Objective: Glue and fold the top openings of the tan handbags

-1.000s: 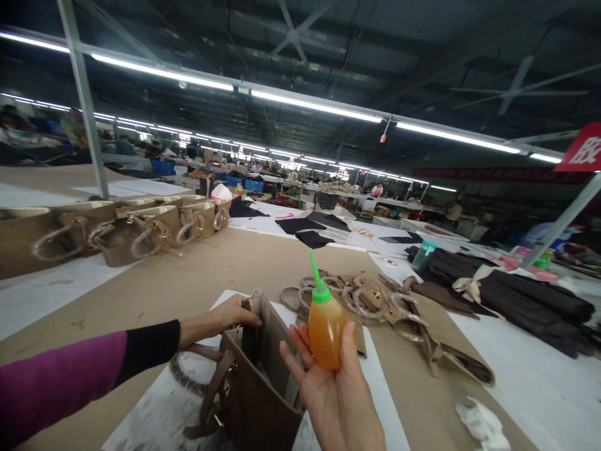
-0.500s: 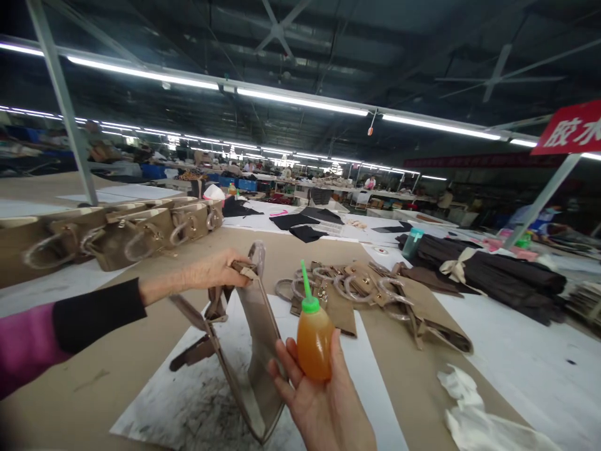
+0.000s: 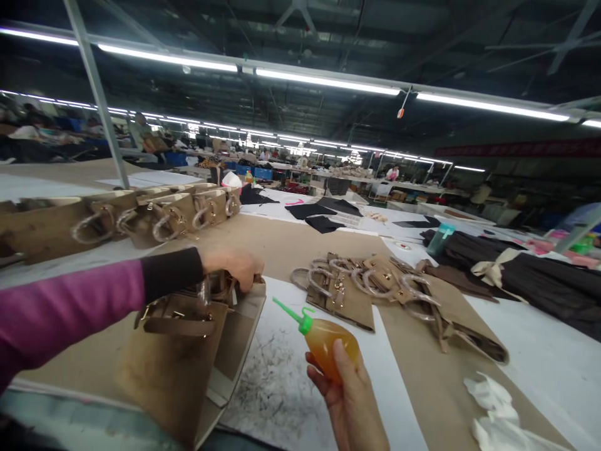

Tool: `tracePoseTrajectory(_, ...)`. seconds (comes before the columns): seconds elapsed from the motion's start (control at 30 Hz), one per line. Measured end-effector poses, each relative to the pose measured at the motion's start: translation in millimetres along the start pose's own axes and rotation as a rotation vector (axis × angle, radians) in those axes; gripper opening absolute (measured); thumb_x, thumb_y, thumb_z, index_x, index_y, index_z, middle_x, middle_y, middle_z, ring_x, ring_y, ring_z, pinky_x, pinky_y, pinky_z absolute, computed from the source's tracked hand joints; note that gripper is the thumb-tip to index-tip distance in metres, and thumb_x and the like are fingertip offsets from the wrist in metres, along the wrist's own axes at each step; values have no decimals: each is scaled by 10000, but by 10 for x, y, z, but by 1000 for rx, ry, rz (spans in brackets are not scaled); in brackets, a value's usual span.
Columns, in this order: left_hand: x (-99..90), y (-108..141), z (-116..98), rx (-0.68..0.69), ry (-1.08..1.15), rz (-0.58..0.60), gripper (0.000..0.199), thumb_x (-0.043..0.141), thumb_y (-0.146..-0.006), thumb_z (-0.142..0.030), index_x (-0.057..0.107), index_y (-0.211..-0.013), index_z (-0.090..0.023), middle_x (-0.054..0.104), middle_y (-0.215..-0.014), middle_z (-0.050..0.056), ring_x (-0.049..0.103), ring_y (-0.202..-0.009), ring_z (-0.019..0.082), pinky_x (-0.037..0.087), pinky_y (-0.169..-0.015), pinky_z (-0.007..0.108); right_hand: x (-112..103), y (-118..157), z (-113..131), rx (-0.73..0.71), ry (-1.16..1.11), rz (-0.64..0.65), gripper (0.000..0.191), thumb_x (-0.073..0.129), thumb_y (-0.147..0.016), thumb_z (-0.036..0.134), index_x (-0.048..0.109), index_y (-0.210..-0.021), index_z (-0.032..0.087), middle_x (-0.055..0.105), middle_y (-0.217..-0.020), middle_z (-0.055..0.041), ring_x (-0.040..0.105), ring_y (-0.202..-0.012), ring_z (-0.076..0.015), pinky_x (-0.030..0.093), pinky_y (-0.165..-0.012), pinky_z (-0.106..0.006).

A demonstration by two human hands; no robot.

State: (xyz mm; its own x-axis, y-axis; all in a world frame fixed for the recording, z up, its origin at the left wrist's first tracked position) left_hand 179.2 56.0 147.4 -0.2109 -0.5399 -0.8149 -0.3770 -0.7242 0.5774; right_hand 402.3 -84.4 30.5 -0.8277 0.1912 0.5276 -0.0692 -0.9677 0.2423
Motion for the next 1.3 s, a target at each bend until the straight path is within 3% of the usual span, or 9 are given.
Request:
tracePoseTrajectory(0.13,217,-221,-30,86,-14,29,274,620,-530,-193,684,-793,-149,670,-699,57,559,-547,174,417,-477,253,-77,-138,129,-308,376,-49,634,768,-697,485,465,-1197,242,639,-1073,-69,608,-956,-284,524,-800,-419)
tracePoseTrajectory(0.23,323,-347,-15,118,-36,26,264,630,-533,-212,686,-780,-139,676,-732,71,562,-568,177,425,-496,260,-68,-209,161,-422,620,-76,645,740,-708,512,439,-1223,268,613,-1098,-65,585,-977,-298,462,-871,-479)
tracePoseTrajectory(0.4,391,-486,17,101,-38,35,281,661,-505,-224,677,-773,-141,660,-717,67,554,-549,178,427,-501,280,17,-296,147,-519,801,-6,585,710,-728,504,462,-1199,262,592,-1121,-64,571,-991,-290,427,-898,-455)
tracePoseTrajectory(0.53,443,-597,21,109,-20,63,187,665,-475,-205,637,-648,-140,602,-592,36,533,-490,174,423,-490,302,78,-355,160,-613,893,-28,545,705,-727,503,498,-1162,251,589,-1120,-63,571,-975,-281,455,-854,-411)
tracePoseTrajectory(0.93,522,-684,77,157,1,48,141,658,-479,-219,616,-596,-153,573,-539,17,525,-504,179,400,-469,292,158,-389,144,-637,983,21,488,673,-756,478,509,-1149,240,577,-1100,-69,549,-955,-286,419,-866,-437)
tracePoseTrajectory(1.13,514,-643,67,153,-1,16,151,656,-482,-210,636,-621,-155,562,-539,13,509,-509,159,389,-477,272,147,-365,106,-668,967,39,449,691,-754,442,531,-1124,245,571,-1123,-61,551,-960,-278,438,-839,-386)
tracePoseTrajectory(1.3,499,-583,30,160,-34,20,182,640,-493,-197,665,-664,-141,605,-596,32,509,-513,159,381,-467,267,112,-328,47,-610,986,91,406,681,-779,423,530,-1117,255,591,-1082,-42,558,-935,-261,440,-819,-369)
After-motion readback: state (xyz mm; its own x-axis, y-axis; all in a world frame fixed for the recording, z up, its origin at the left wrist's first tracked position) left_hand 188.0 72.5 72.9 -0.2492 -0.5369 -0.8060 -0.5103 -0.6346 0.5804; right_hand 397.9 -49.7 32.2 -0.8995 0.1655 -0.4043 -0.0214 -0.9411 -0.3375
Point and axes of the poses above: each hand's wrist, its own y-axis away from the middle knuckle, its own x-axis out of the palm, z = x × y, the point moved 2 cm from there along -y, towards the middle knuckle
